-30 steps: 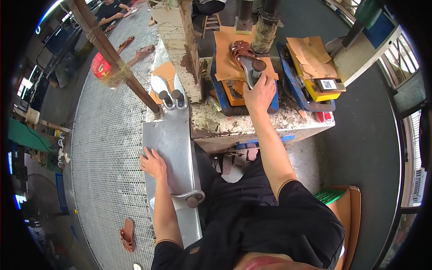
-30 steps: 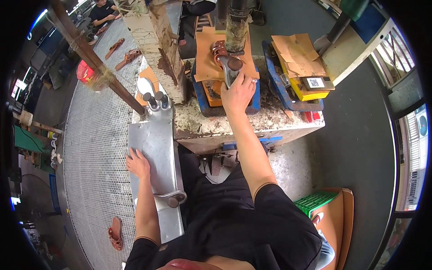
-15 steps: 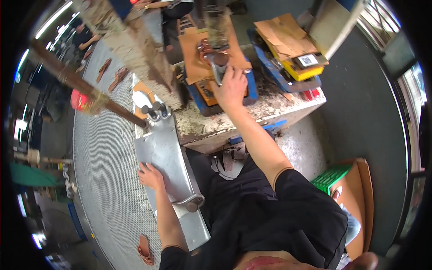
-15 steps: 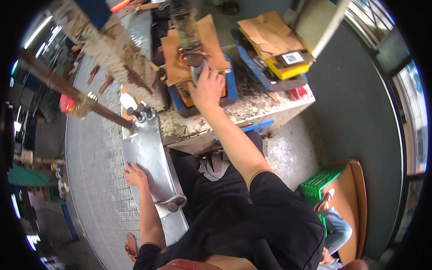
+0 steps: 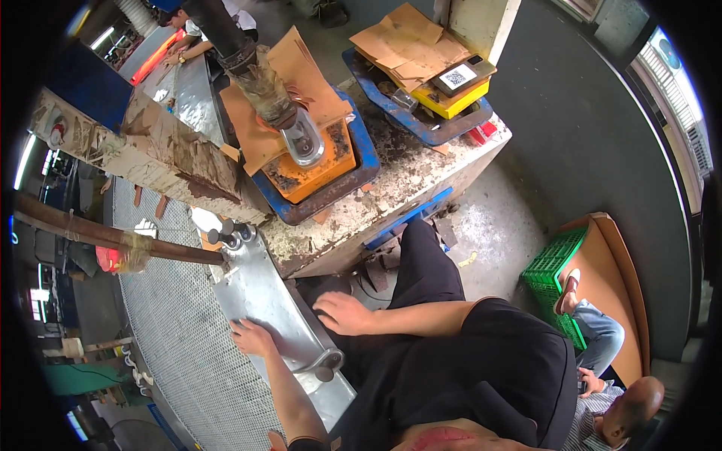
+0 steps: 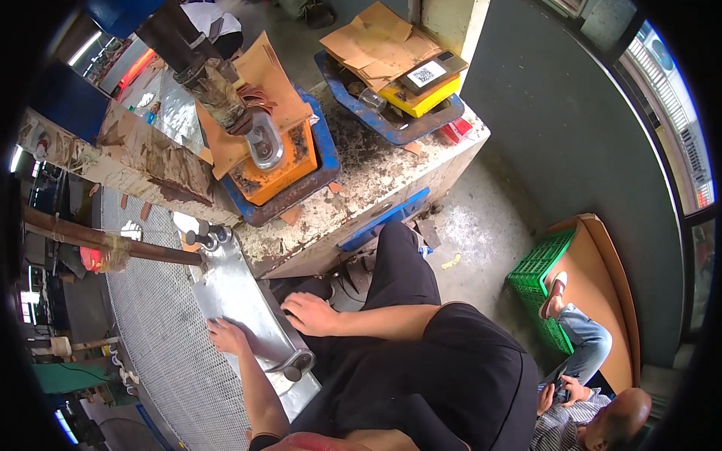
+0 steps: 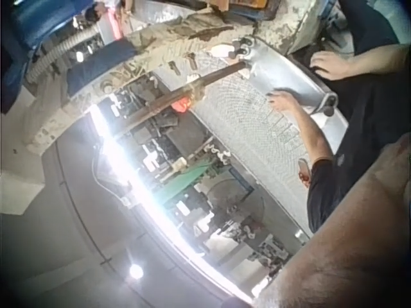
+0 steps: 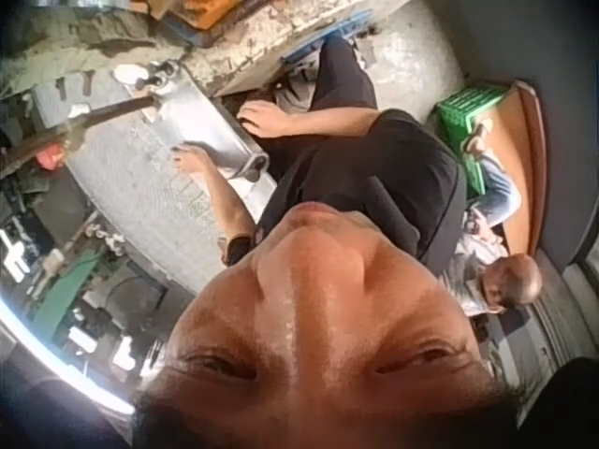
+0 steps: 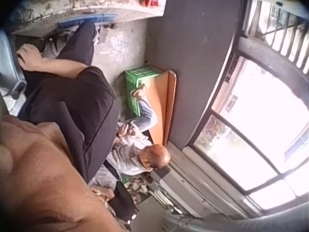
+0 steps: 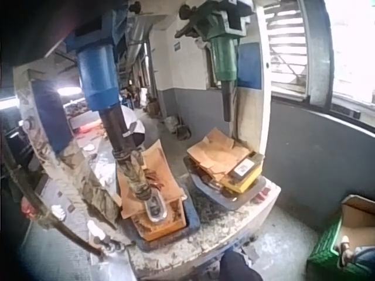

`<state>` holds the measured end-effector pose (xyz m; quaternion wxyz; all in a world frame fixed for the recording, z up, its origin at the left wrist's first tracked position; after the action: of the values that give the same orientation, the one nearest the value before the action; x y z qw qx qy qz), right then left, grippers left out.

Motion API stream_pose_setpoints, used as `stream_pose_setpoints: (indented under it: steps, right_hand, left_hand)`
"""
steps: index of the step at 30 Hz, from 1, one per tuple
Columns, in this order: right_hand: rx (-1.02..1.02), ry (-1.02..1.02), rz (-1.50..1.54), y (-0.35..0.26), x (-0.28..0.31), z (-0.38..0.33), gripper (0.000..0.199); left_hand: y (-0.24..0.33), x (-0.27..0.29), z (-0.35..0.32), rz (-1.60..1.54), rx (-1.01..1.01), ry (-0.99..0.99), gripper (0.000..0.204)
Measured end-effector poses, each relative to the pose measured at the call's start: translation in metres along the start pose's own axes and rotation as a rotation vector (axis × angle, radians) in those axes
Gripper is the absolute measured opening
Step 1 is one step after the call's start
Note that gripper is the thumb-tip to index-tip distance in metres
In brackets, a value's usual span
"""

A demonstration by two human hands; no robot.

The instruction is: Pressing and assembling various sandal components using a industrial press machine.

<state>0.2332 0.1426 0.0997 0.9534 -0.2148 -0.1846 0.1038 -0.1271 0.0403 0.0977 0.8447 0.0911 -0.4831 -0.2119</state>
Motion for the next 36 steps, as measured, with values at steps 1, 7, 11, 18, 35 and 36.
stream_pose_setpoints:
  steps: [1, 7, 11, 18, 35, 36]
  right_hand:
    - [-0.024, -0.029, 0.036, 0.001, -0.005, -0.010, 0.026]
    - [-0.181, -0.149, 0.134, -0.002, -0.034, -0.031, 0.024]
    - [-0.232, -0.148, 0.137, -0.004, -0.043, -0.040, 0.022]
    - [-0.236, -0.142, 0.155, -0.024, -0.066, -0.055, 0.019]
    - [-0.195, -0.357, 0.078, -0.067, -0.112, -0.116, 0.024]
    - [-0.191, -0.382, 0.110, -0.071, -0.121, -0.127, 0.025]
  left_hand:
    - [0.000, -0.001, -0.002, 0.005, -0.005, 0.020, 0.056]
    - [-0.021, 0.004, 0.007, -0.033, -0.068, 0.048, 0.052]
    - [-0.026, 0.011, 0.004, -0.080, -0.069, 0.028, 0.052]
    - [-0.062, 0.011, -0.003, -0.094, 0.025, 0.033, 0.052]
    - [-0.095, 0.042, -0.054, -0.347, 0.061, -0.119, 0.052]
    - [-0.118, 0.040, -0.057, -0.312, 0.090, -0.064, 0.053]
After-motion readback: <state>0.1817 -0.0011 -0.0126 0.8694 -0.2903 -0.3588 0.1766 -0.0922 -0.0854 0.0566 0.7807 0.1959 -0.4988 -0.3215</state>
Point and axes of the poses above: each hand's wrist, its own z-axis towards the middle knuckle, its own x-axis out of the back of the hand, y = z × x, the point moved 8 cm from there along z, towards the middle knuckle, and after that the axes turned 14 degrees about x, right-handed, at the moved point
